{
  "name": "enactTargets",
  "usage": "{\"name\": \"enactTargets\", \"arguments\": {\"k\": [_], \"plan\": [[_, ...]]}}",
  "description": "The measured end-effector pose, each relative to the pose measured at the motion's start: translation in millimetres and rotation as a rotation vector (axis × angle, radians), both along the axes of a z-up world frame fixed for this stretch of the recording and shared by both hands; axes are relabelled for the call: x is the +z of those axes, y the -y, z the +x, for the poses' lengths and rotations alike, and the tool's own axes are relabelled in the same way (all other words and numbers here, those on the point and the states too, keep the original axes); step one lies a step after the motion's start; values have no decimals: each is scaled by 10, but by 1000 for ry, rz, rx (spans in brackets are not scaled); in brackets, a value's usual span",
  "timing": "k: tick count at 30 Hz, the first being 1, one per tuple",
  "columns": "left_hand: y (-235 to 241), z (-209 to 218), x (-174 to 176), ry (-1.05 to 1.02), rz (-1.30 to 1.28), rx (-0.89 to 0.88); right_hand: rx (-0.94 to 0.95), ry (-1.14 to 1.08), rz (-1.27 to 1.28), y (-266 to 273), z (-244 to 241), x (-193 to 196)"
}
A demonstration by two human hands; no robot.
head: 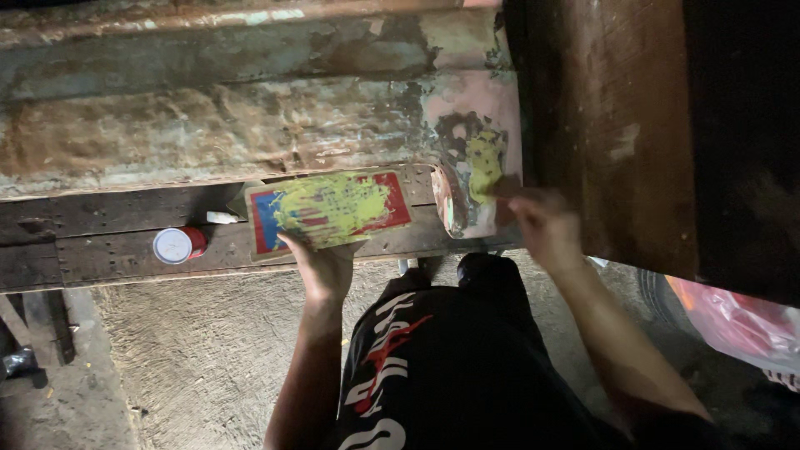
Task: The person uses a small red plastic scraper to spread a yellow paste from a rectangular palette onto a curved, rusted metal surface. The person repeatedly scoops paste and applies it to the surface, focusing on a specific area.
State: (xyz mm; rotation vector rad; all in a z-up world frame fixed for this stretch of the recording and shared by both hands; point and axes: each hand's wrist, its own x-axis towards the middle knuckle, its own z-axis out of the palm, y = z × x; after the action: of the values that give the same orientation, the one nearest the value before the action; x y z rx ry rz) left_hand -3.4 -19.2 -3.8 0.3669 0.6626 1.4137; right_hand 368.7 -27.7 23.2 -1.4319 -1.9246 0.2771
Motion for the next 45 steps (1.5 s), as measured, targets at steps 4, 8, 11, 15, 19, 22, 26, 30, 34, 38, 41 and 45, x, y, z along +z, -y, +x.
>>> {"name": "enactTargets", "arguments": {"k": [4,8,11,15,19,22,26,30,34,38,41,45], "plan": [[29,11,-35,4,14,-4,-378,-398,-502,-195,133,41],[22,41,-57,14,-16,-9,-267,-481,-812,-452,152,53],[33,35,-50,-2,12,-4,-263,-293,-871,-575,61,12],[50,10,-43,53,-15,32,-197,-190,-571,-703,47,-25],[71,-26,-41,20,11,46,-176,-366,-516,-731,201,28],[82,-45,-42,16,2,45,-69,-564,-626,-742,208,37],[73,-20,-56,34,-13,33,-142,-278,-674,-718,139,5],[54,-12,-53,7,-4,37,-268,-155,-515,-797,226,6],[52,-12,-27,5,0,34,-213,-586,-515,-888,341,21],[48,-8,-1,-13,-9,37,-331,-13,-491,-670,205,-38],[48,-18,-5,-24,-6,37,-133,-103,-299,-404,23,-132],[48,-58,-37,-5,2,28,-59,470,-81,-88,41,-118]]}}
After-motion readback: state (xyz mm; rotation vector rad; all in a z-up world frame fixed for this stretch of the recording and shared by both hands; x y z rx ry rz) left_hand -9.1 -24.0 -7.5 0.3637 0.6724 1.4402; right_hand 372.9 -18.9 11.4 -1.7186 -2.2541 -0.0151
